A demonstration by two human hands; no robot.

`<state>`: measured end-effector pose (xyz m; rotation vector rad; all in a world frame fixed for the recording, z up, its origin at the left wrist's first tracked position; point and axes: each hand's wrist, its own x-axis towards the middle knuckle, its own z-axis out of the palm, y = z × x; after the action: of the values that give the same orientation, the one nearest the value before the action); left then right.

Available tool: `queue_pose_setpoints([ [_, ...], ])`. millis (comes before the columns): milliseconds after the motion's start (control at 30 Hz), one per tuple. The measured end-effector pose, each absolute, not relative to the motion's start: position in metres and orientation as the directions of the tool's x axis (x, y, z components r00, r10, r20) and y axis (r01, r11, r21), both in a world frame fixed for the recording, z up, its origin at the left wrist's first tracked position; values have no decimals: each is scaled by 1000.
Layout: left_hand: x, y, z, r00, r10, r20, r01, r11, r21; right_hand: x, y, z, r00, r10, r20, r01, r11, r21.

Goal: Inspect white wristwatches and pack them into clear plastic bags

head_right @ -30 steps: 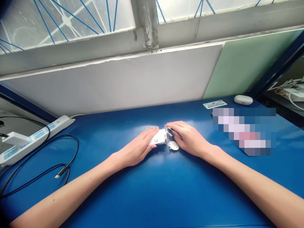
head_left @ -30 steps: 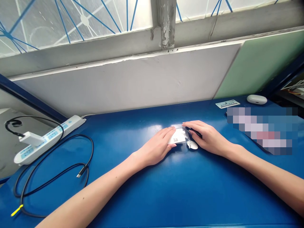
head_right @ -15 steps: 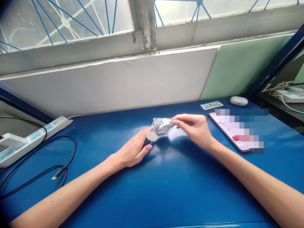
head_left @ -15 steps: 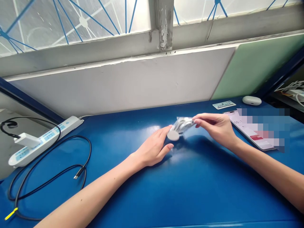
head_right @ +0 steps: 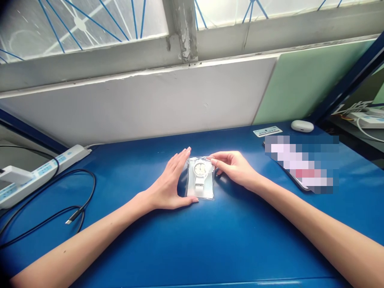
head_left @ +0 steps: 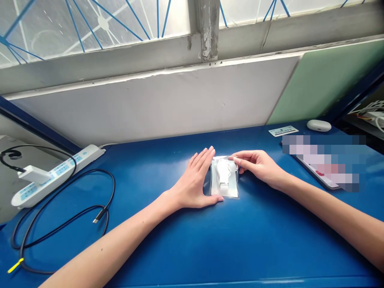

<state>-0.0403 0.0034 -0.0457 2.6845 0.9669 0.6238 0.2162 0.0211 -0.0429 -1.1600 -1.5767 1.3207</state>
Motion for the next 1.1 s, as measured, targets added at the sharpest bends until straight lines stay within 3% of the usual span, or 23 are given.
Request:
queue_pose_setpoints([
  [200,-41,6,-45,701,676,226,554,-717,424,212,18,-52,-301,944,131,335,233,-913],
  [333,-40,9,-44,715,682,154,569,-696,439,218,16,-55,-441,835,329,561,542,-625],
  [400,-38,9,-43,706,694,137,590,-685,429,223,15,-54,-584,748,314,593,658,-464],
  [467,-37,9,-43,698,707,116,610,-671,420,228,15,-54,-670,704,234,601,701,-384],
  [633,-39,9,-38,704,706,76,619,-663,421,234,18,-56,-682,724,105,638,658,-401],
  [867,-49,14,-33,715,698,40,605,-646,465,234,19,-55,-666,741,82,643,627,-439],
  [1100,-46,13,-38,693,720,37,650,-646,400,236,19,-53,-655,752,78,644,609,-464],
])
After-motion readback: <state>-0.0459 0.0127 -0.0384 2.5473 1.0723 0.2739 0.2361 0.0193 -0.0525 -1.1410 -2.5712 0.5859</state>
